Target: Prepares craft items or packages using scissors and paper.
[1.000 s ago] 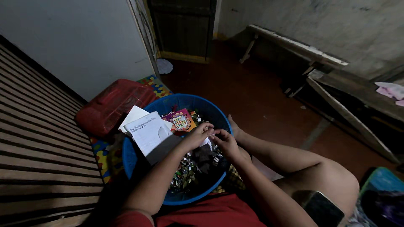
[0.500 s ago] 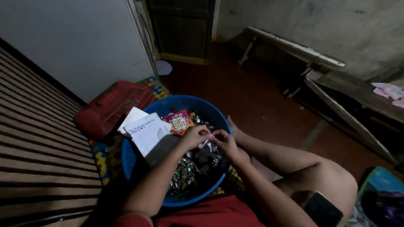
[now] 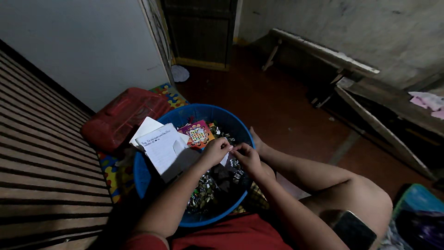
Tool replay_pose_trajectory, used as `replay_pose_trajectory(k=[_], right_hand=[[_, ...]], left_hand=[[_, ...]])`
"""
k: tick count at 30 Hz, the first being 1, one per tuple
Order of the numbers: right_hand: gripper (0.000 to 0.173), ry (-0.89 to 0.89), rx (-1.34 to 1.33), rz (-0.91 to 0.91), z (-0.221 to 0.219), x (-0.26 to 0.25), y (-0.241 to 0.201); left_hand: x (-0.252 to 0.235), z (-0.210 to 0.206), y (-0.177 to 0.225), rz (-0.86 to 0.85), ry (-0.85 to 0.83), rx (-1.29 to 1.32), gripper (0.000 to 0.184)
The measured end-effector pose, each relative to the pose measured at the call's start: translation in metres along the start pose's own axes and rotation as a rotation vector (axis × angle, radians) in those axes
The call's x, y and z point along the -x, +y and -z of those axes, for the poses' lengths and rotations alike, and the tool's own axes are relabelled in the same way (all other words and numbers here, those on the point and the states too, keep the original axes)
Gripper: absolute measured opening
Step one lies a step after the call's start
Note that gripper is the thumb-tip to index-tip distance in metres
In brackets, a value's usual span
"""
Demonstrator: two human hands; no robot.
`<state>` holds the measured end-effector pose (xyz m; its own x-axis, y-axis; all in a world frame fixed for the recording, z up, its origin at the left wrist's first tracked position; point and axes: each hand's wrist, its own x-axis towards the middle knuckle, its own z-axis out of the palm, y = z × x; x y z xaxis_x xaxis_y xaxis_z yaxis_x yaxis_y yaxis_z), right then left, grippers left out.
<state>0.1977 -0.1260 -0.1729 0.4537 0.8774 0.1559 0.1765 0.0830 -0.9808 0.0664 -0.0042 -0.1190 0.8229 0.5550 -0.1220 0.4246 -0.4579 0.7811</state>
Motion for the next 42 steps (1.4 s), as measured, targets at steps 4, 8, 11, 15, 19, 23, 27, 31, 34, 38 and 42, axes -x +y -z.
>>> replay_pose_trajectory(k=[4, 8, 11, 15, 19, 23, 27, 31, 34, 38, 42], right_hand=[[0.01, -0.045, 0.029, 0.016, 0.002, 0.003, -0.003], [0.011, -0.033, 0.015, 0.013, 0.002, 0.004, -0.005], [0.009, -0.008, -0.038, 0.015, 0.002, 0.003, -0.004], [0.007, 0.044, -0.15, 0.047, 0.001, 0.001, 0.001], [0.007, -0.017, -0.237, 0.079, 0.002, 0.001, 0.003], [0.009, -0.034, -0.246, 0.115, 0.001, 0.001, 0.007], [0.008, 0.036, -0.18, 0.138, 0.002, -0.001, 0.009], [0.009, 0.052, -0.173, 0.105, 0.001, 0.0, 0.007], [0.006, 0.086, -0.198, 0.077, -0.001, 0.001, 0.002], [0.006, 0.147, -0.231, 0.093, -0.001, 0.001, 0.003], [0.012, 0.177, -0.27, 0.078, -0.002, 0.001, 0.001]], left_hand=[[-0.005, 0.009, -0.005, 0.078, 0.105, 0.028, 0.033], [-0.011, 0.025, -0.031, 0.099, 0.301, 0.109, 0.032], [-0.01, 0.037, -0.035, 0.091, 0.44, 0.108, 0.029], [-0.009, 0.032, -0.034, 0.022, 0.389, 0.176, 0.027], [-0.006, 0.01, -0.016, 0.03, 0.188, 0.166, 0.041], [-0.001, -0.002, -0.002, -0.003, 0.02, 0.146, 0.036], [-0.001, 0.002, -0.003, -0.037, -0.084, 0.159, 0.038], [0.0, 0.004, -0.001, -0.072, -0.16, 0.096, 0.043], [0.004, 0.003, 0.003, -0.081, -0.186, 0.078, 0.041], [0.007, -0.001, 0.005, -0.009, -0.147, 0.142, 0.047], [0.004, -0.002, 0.005, 0.031, -0.1, 0.093, 0.038]])
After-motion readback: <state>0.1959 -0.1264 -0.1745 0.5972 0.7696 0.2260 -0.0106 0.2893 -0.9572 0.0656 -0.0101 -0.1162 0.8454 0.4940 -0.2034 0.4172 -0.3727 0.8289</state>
